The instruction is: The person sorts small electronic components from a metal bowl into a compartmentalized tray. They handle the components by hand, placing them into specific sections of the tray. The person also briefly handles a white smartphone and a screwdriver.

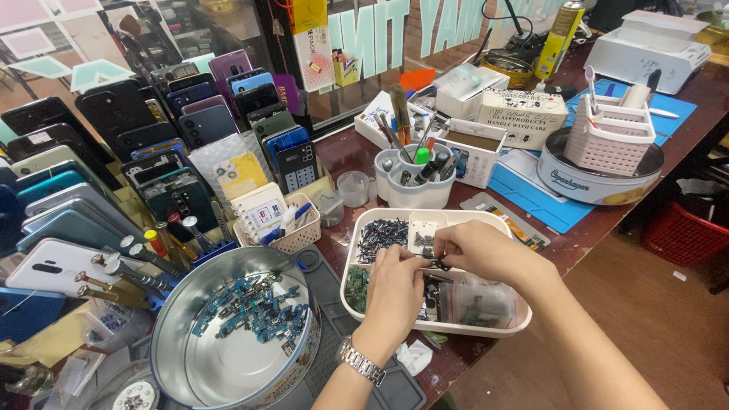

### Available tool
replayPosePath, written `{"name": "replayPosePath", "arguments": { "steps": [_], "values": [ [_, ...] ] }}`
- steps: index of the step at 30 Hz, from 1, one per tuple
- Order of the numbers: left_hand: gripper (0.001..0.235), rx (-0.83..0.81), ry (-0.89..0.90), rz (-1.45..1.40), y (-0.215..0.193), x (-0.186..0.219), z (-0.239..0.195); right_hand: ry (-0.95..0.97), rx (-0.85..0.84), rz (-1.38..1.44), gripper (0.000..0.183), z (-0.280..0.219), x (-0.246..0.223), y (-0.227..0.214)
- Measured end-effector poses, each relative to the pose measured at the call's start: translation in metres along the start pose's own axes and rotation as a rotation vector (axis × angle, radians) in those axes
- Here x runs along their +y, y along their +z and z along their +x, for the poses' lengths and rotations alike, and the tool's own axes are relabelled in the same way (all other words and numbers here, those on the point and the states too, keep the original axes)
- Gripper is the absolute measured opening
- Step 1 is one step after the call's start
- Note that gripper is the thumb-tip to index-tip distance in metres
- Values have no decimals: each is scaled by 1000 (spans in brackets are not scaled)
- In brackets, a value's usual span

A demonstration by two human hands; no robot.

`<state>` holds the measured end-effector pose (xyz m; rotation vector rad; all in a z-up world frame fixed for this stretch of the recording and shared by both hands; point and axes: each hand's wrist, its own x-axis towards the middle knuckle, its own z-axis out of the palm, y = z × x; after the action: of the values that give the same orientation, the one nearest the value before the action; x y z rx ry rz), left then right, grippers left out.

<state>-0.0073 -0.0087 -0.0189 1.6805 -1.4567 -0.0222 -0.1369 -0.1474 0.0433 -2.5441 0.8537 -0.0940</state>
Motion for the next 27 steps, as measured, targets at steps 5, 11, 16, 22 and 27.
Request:
{"name": "replayPosePath", "arguments": {
  "steps": [5,11,16,22,27],
  "values": [
    [15,-39,4,18,11,3,-2,-141,-87,36,17,7,12,8],
    [17,-33,21,33,13,-3,-8,-51,-31,-52,14,9,19,23],
    [21,-44,4,26,8,-3,-11,-146,71,-80,13,6,11,22],
    [16,91,75,-30,-14,2,-13,-260,255,-2,19,0,-36,14],
    [13,161,13,-54,-67,3,-18,-401,330,130,18,7,-96,15]
  ]
}}
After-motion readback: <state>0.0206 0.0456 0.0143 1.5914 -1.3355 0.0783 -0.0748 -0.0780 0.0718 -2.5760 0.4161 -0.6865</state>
